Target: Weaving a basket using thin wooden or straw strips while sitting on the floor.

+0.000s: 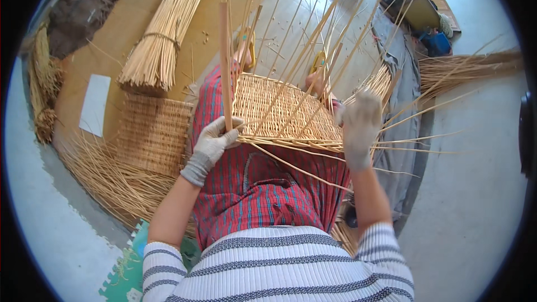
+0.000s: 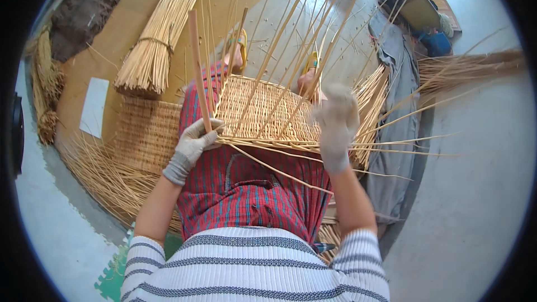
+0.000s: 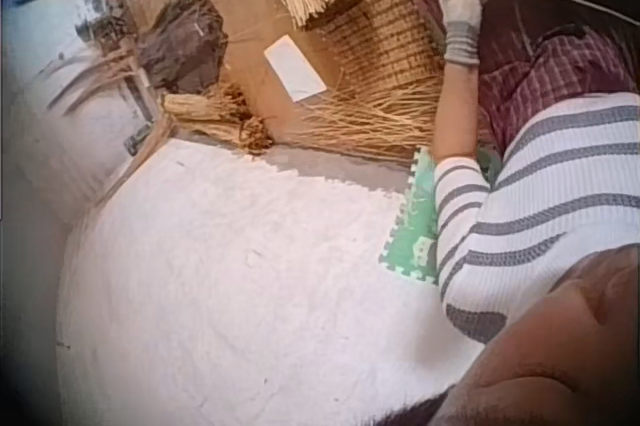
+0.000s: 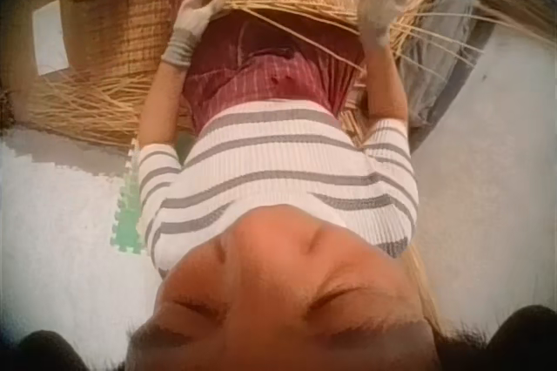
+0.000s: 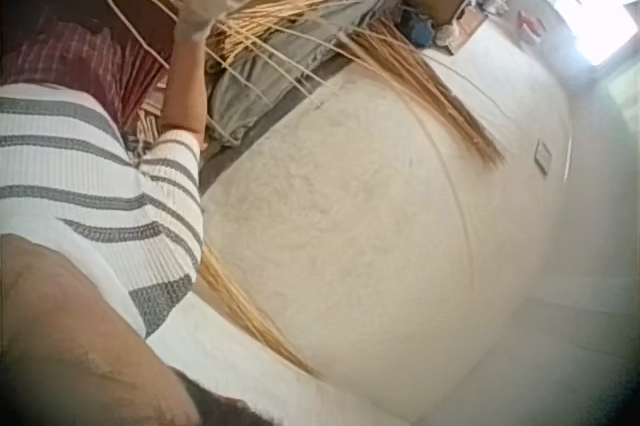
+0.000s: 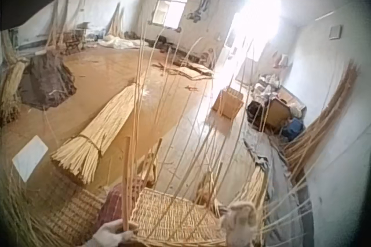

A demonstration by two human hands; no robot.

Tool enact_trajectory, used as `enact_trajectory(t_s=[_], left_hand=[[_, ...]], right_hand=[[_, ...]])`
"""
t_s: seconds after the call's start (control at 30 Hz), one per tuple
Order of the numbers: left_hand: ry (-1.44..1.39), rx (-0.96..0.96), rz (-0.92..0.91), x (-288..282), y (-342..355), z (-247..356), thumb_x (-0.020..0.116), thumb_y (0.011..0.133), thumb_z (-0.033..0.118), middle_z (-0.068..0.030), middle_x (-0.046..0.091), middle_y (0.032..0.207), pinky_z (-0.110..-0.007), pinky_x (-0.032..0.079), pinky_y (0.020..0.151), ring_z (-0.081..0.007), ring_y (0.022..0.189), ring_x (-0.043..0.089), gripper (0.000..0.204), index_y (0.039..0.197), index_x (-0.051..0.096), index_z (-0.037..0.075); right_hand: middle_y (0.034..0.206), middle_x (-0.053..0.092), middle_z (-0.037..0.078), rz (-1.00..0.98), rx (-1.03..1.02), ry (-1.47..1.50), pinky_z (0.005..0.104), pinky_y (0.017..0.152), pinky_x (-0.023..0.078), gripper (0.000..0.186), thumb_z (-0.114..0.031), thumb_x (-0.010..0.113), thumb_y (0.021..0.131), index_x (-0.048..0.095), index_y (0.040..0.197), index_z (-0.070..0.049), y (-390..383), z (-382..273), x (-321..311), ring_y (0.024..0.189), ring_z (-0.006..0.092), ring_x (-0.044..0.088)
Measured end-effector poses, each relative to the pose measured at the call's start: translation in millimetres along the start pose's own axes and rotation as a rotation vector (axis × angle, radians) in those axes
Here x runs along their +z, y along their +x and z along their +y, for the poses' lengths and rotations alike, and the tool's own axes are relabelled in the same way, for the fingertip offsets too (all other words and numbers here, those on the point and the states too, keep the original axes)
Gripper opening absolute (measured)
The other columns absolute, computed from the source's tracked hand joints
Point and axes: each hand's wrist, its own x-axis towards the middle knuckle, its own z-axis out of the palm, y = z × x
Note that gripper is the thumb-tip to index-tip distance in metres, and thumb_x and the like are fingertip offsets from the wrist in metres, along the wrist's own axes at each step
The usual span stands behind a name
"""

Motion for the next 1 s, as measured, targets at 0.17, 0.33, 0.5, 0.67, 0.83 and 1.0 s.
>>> enact_trajectory(t_s=[0.17,0.33,0.5,0.67,0.83,1.0], left_hand=[[-0.070,-0.013,-0.067,5.9,7.4,0.1,0.068,0.096,0.006,-0.0031,0.070,0.115,-0.032,0.060,0.091,-0.0148,0.108,0.068,0.028,0.124,0.066,0.007],[-0.130,0.022,-0.195,-12.7,6.3,0.2,0.070,0.095,0.008,-0.0028,0.069,0.114,-0.032,0.062,0.090,-0.0139,0.107,0.067,0.028,0.122,0.065,0.007],[-0.016,0.058,-0.305,-19.8,14.8,-5.2,0.074,0.092,0.011,-0.0011,0.067,0.117,-0.031,0.061,0.091,-0.0116,0.106,0.066,0.032,0.123,0.064,0.008],[-0.022,0.040,-0.319,-18.7,20.4,-3.5,0.076,0.091,0.010,-0.0006,0.066,0.117,-0.031,0.061,0.091,-0.0111,0.104,0.065,0.034,0.123,0.064,0.008],[-0.015,0.013,-0.334,-24.9,20.5,-0.1,0.073,0.091,0.003,-0.0017,0.066,0.117,-0.032,0.061,0.092,-0.0121,0.104,0.066,0.033,0.122,0.064,0.009],[0.040,0.042,-0.314,-18.9,16.8,3.7,0.072,0.093,0.005,-0.0002,0.065,0.109,-0.032,0.063,0.085,-0.0114,0.098,0.067,0.030,0.122,0.065,0.009]], right_hand=[[0.061,0.033,-0.004,0.569,0.517,0.394,0.0400,0.092,0.054,0.029,-0.037,0.047,0.109,0.060,0.104,-0.011,-190.1,45.0,-60.9,0.055,0.0130,0.039],[0.101,0.073,0.014,0.469,0.618,0.185,0.0426,0.090,0.060,0.054,-0.053,0.046,0.105,0.061,0.119,-0.003,-165.6,30.4,-54.2,0.099,0.0268,0.072],[0.127,0.066,0.015,-0.014,0.931,0.144,0.0344,0.103,0.050,0.050,-0.013,0.062,0.101,0.045,0.146,-0.002,-146.6,35.1,21.0,0.112,0.0209,0.065],[0.137,0.057,0.017,-0.085,0.580,0.204,0.0420,0.111,0.044,0.061,-0.006,0.063,0.098,0.034,0.152,-0.006,-156.0,45.9,33.4,0.125,0.0268,0.057],[0.137,0.057,0.017,0.050,1.011,0.323,0.0412,0.110,0.047,0.051,-0.014,0.061,0.102,0.040,0.146,-0.003,-141.5,55.2,38.2,0.124,0.0263,0.059],[0.135,0.062,0.018,-0.174,-0.012,-0.384,0.0378,0.108,0.048,0.040,0.003,0.060,0.098,0.053,0.137,0.001,-119.0,32.7,51.9,0.121,0.0271,0.064]])
